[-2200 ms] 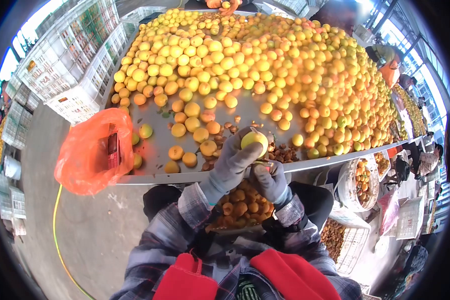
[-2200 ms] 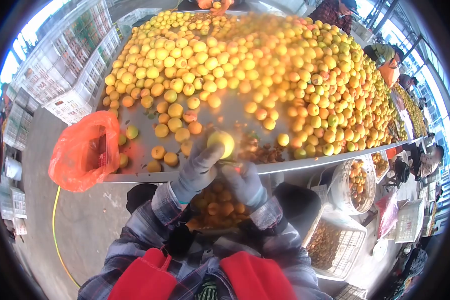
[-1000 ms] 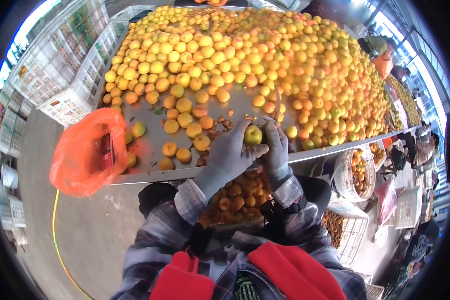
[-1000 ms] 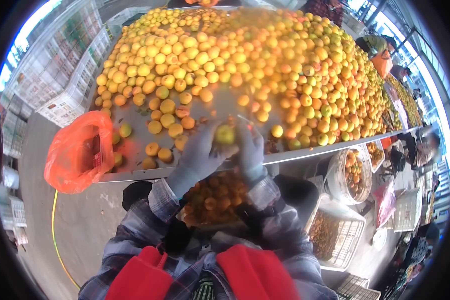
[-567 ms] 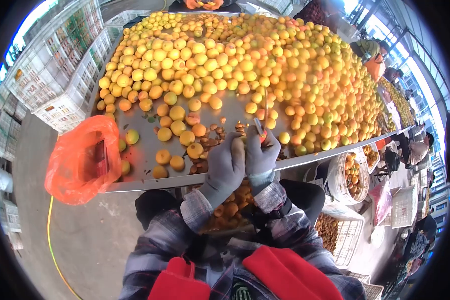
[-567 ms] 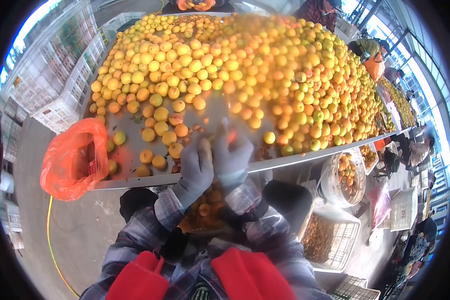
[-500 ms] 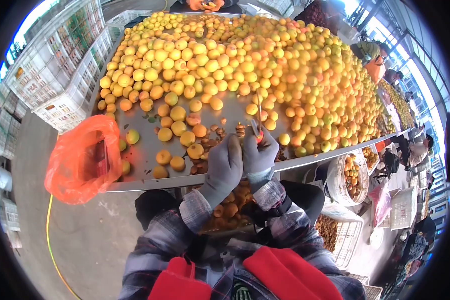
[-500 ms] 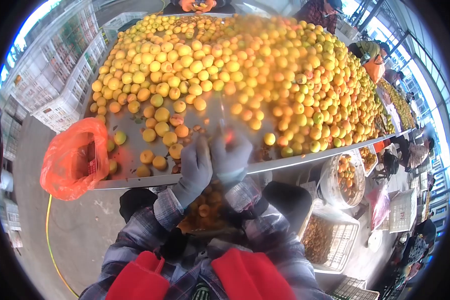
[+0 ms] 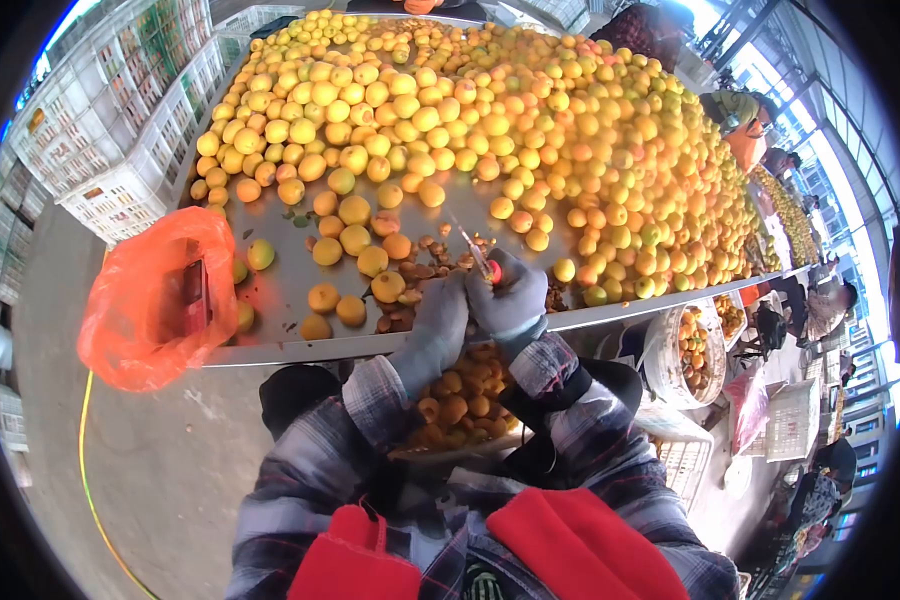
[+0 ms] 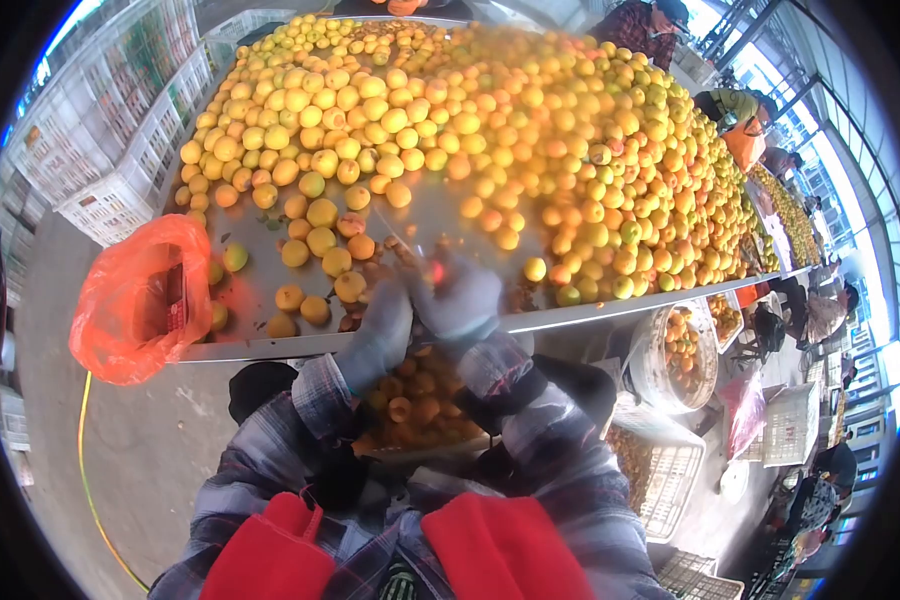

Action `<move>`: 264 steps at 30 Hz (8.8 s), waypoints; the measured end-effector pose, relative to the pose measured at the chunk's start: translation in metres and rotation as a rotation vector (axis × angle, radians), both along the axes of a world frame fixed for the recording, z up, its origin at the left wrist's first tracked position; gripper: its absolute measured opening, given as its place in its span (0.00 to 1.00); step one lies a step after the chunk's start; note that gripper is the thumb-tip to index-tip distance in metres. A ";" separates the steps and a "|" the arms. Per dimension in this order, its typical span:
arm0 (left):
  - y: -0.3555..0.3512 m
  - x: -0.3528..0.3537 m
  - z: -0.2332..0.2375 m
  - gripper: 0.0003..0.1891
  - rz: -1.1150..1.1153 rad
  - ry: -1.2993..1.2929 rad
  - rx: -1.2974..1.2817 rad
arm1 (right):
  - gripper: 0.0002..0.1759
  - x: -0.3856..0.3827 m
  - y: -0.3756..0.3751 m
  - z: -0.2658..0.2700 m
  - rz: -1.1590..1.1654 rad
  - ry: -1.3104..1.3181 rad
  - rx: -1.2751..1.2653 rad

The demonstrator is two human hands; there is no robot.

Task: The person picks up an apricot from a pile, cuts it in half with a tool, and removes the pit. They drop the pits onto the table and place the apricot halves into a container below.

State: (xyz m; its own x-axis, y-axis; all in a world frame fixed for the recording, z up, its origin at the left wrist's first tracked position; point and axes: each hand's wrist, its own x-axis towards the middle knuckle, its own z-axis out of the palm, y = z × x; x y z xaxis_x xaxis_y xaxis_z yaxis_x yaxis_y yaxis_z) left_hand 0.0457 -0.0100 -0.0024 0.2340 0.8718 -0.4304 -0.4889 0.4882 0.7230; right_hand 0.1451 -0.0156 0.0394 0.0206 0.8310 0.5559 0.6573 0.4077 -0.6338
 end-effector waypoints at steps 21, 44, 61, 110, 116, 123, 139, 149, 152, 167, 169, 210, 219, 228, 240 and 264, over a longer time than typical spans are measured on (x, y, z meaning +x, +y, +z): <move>-0.045 0.000 0.016 0.15 -0.468 0.232 0.648 | 0.08 0.061 -0.045 -0.041 0.165 1.038 -0.262; -0.038 0.009 0.014 0.14 -0.112 0.104 0.522 | 0.25 0.010 -0.009 0.038 -0.008 1.143 -0.106; -0.032 0.019 0.004 0.23 0.099 0.312 0.689 | 0.18 0.001 -0.003 0.026 -0.034 0.644 0.025; -0.016 0.004 0.020 0.17 0.005 0.145 0.135 | 0.13 -0.017 0.010 0.016 0.247 1.211 -0.164; 0.003 -0.024 -0.029 0.10 -0.382 -0.204 0.046 | 0.13 -0.017 0.001 0.025 0.404 1.141 -0.336; 0.001 -0.031 -0.017 0.10 -0.538 -0.354 0.005 | 0.11 -0.010 0.005 0.017 0.339 1.232 -0.235; -0.013 0.012 0.004 0.17 0.040 -0.151 0.267 | 0.22 -0.001 0.020 0.025 -0.099 0.946 -0.006; -0.008 0.015 -0.007 0.13 0.210 0.272 0.544 | 0.11 -0.026 0.020 0.018 0.084 1.187 -0.068; 0.004 0.012 -0.002 0.11 0.092 -0.192 -0.023 | 0.12 -0.020 0.018 0.007 0.118 1.047 -0.105; -0.007 -0.009 0.007 0.10 -0.246 -0.448 -0.037 | 0.18 0.005 0.018 0.021 0.393 1.125 -0.150; -0.001 -0.002 0.016 0.14 0.021 -0.515 0.209 | 0.19 0.014 0.015 0.038 0.227 1.244 -0.101; -0.018 -0.019 0.030 0.13 -0.486 0.146 0.535 | 0.11 0.076 0.012 -0.044 -0.152 0.899 -0.466; -0.018 -0.008 0.024 0.12 -0.439 0.047 0.411 | 0.13 0.077 0.009 -0.059 -0.133 0.681 -0.492; -0.019 -0.005 0.027 0.14 -0.433 0.104 0.449 | 0.16 0.077 0.009 -0.064 -0.103 0.609 -0.446; -0.025 -0.003 0.033 0.13 -0.427 0.141 0.428 | 0.14 0.068 0.000 -0.046 -0.092 0.560 -0.471; -0.023 -0.002 0.015 0.12 -0.379 0.082 0.468 | 0.15 0.064 -0.004 -0.023 -0.018 0.516 -0.555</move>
